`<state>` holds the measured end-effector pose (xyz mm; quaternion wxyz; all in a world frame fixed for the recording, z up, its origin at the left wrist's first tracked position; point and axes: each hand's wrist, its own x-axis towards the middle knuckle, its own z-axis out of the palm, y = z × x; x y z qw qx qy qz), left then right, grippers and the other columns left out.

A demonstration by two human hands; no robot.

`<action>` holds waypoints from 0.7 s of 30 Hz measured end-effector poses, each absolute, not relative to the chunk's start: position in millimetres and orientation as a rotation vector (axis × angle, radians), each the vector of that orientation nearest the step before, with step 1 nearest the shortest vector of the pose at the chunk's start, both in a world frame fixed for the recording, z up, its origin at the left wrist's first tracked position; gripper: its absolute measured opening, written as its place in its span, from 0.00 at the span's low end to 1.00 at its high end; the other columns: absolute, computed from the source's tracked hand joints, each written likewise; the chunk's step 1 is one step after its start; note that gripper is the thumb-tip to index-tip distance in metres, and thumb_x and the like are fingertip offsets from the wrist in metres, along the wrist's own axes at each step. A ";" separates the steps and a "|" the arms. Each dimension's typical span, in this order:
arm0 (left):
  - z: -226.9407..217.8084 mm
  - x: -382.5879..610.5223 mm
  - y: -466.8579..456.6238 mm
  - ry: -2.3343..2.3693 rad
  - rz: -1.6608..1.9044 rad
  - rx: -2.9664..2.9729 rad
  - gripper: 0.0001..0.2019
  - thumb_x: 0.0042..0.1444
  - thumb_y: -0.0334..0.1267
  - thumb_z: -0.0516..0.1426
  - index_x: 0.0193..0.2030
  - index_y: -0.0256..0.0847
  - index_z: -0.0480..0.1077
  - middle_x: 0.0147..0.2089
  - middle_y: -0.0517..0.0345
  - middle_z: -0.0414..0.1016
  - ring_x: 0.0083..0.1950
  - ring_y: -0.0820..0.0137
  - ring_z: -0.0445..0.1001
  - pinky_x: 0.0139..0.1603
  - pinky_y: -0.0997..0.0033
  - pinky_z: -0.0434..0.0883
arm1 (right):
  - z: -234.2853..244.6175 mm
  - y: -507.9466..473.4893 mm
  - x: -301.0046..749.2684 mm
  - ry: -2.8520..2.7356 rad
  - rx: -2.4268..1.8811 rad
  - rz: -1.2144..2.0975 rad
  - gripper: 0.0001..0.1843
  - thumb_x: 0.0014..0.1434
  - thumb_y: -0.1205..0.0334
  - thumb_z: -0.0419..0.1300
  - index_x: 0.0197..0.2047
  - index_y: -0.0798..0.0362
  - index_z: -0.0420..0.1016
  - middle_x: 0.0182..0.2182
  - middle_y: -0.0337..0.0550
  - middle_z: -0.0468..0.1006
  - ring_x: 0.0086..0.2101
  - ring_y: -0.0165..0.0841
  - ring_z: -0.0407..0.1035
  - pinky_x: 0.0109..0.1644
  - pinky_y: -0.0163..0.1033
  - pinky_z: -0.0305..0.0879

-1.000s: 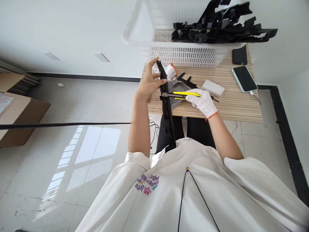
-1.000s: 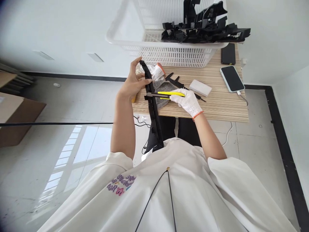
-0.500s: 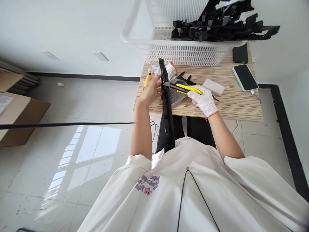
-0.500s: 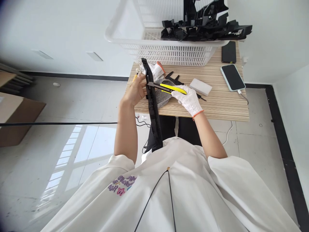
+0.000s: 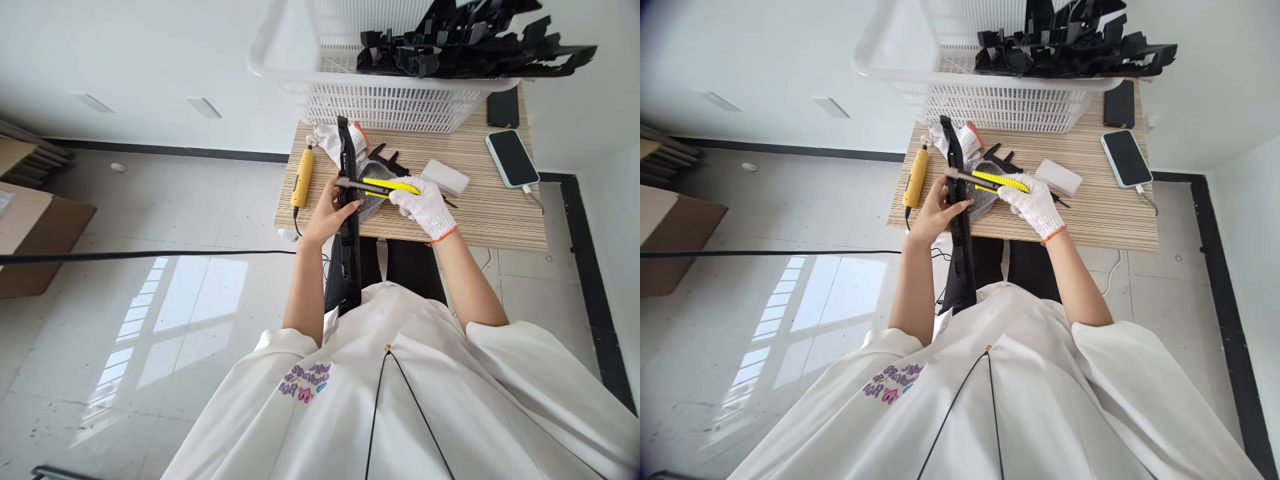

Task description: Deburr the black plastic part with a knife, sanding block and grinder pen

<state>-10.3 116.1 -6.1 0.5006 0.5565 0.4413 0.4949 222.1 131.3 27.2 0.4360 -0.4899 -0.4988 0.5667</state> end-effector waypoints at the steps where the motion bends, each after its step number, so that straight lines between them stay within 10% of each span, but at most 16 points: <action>1: -7.2 -8.3 114.9 1.078 1.209 1.347 0.35 0.50 0.52 0.69 0.62 0.47 0.63 0.49 0.53 0.75 0.52 0.62 0.77 0.53 0.62 0.76 | 27.6 131.2 222.1 -1.255 -1.220 1.429 0.18 0.49 0.59 0.70 0.45 0.52 0.80 0.22 0.33 0.70 0.18 0.22 0.56 0.17 0.29 0.48; 12: -11.3 8.9 110.7 1.245 1.351 1.288 0.33 0.54 0.62 0.64 0.59 0.49 0.61 0.39 0.57 0.73 0.32 0.68 0.77 0.36 0.66 0.77 | 29.3 129.4 224.6 -1.217 -1.215 1.344 0.18 0.51 0.58 0.69 0.46 0.50 0.80 0.23 0.34 0.71 0.19 0.22 0.58 0.17 0.28 0.49; 21: -20.9 19.3 107.3 1.302 1.448 1.252 0.34 0.53 0.67 0.62 0.58 0.49 0.62 0.38 0.57 0.72 0.36 0.66 0.77 0.32 0.68 0.78 | 32.0 133.2 224.1 -1.290 -1.250 1.368 0.17 0.51 0.59 0.69 0.46 0.50 0.79 0.24 0.34 0.71 0.19 0.22 0.58 0.18 0.29 0.50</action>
